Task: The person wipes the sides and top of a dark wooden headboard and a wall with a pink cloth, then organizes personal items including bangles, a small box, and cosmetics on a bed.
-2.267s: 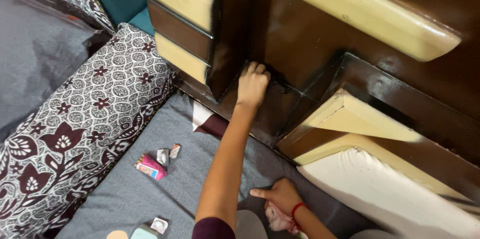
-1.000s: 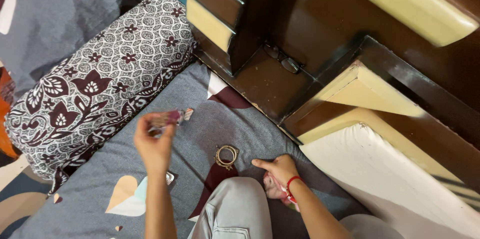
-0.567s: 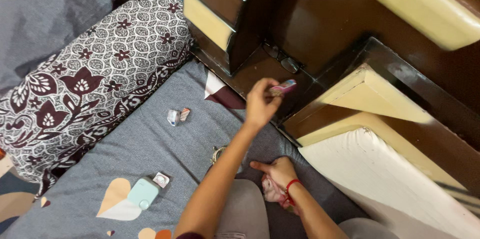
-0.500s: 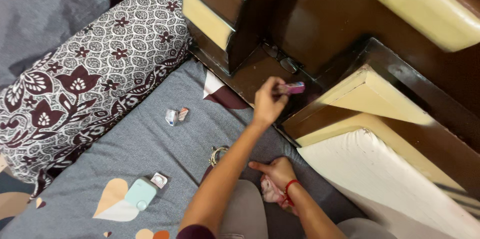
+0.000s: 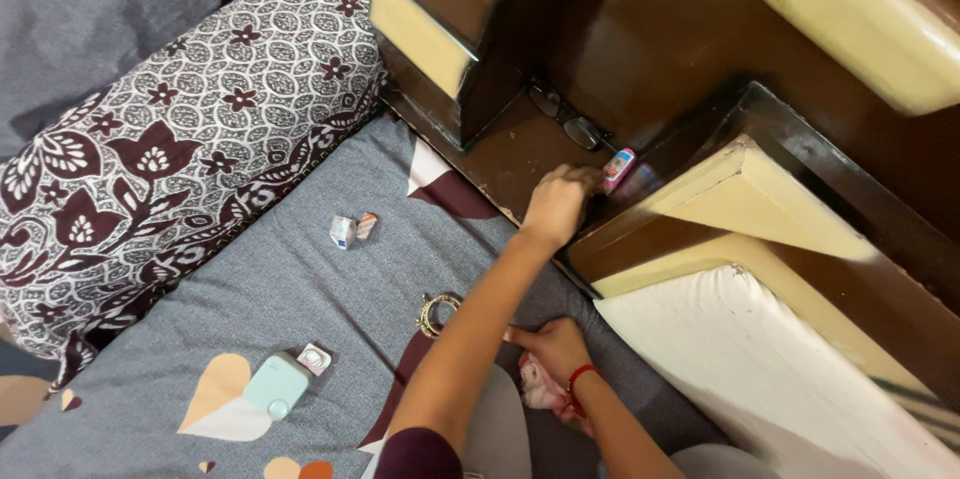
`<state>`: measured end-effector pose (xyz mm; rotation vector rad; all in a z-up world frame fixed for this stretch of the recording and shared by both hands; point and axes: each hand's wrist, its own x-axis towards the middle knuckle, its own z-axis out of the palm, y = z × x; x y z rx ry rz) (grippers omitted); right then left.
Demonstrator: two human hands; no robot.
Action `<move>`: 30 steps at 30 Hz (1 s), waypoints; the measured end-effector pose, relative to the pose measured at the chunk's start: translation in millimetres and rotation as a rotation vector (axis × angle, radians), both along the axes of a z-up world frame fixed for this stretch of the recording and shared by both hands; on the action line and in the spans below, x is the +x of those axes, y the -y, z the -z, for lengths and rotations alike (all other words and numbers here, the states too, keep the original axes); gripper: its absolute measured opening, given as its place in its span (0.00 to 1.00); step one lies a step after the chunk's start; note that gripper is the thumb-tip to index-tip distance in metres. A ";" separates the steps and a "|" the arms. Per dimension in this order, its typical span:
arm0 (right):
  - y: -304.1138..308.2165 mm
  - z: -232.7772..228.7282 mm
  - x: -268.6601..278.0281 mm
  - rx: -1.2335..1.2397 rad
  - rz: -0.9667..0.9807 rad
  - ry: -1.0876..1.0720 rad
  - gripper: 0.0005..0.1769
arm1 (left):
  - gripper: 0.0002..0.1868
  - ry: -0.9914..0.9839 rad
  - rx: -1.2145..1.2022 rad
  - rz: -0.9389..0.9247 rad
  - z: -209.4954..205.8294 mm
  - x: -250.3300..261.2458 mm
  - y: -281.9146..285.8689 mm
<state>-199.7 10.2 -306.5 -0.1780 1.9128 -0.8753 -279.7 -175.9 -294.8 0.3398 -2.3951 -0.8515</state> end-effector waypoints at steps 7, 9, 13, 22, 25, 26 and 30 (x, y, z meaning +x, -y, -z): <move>-1.1 15.5 -3.3 0.017 -0.074 -0.113 0.29 | 0.25 0.117 0.061 -0.036 -17.3 5.6 2.0; 0.0 6.5 0.0 -0.017 -0.020 -0.053 0.30 | 0.23 -0.007 0.193 -0.053 -35.0 33.5 5.3; 5.8 -7.6 3.8 0.010 0.078 -0.004 0.28 | 0.24 -0.153 0.021 -0.272 -72.1 113.6 31.9; 5.4 -8.2 6.4 -0.098 0.127 0.059 0.28 | 0.37 0.246 -0.296 -0.759 -26.7 248.2 89.8; 2.6 -11.6 6.3 -0.043 0.059 0.023 0.29 | 0.33 0.262 -0.237 -0.627 -16.3 254.7 81.9; 3.0 -11.4 6.4 -0.043 0.069 0.023 0.29 | 0.37 0.242 -0.154 -0.642 -21.3 260.1 75.7; 2.9 -8.1 3.0 -0.058 0.012 -0.030 0.30 | 0.49 0.161 0.022 -0.820 -47.7 272.5 61.7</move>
